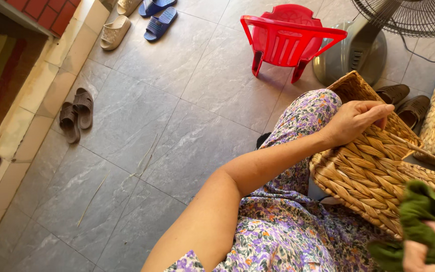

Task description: The person wipes the interior and exterior surfaces of a rectangular woven basket using a green cloth. They rotate the basket to reach different sides and continue wiping until the basket is set aside.

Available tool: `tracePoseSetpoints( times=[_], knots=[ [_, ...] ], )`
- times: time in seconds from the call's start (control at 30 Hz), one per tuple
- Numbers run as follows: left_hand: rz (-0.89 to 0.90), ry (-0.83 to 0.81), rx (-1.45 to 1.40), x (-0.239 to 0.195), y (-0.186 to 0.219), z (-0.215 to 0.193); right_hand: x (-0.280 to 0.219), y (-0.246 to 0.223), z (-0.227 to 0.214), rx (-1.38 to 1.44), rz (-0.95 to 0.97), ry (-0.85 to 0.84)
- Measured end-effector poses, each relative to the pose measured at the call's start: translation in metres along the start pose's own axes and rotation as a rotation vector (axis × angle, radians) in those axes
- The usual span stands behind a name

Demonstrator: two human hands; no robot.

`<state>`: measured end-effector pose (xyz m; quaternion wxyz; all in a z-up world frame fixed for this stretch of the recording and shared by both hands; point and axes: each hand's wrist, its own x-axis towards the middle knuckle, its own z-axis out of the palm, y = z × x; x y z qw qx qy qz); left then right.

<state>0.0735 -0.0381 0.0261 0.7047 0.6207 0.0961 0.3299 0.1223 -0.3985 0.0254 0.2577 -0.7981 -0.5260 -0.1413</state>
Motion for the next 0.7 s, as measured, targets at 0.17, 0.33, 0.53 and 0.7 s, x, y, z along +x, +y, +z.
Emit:
tracePoseSetpoints(
  times=[0.17, 0.33, 0.53, 0.7],
  knots=[
    [-0.021, 0.041, -0.035, 0.002, 0.002, -0.004, 0.013, -0.048, -0.001, -0.264, 0.039, 0.003],
    [-0.021, 0.068, 0.059, -0.001, -0.006, -0.01, 0.108, -0.182, 0.019, -0.226, -0.065, -0.093],
    [-0.022, 0.018, -0.047, 0.007, -0.009, -0.013, 0.143, -0.197, 0.009, -0.091, -0.154, -0.192],
    [-0.032, 0.017, 0.02, 0.001, -0.002, -0.007, 0.088, -0.093, -0.007, -0.185, 0.016, -0.081]
  ],
)
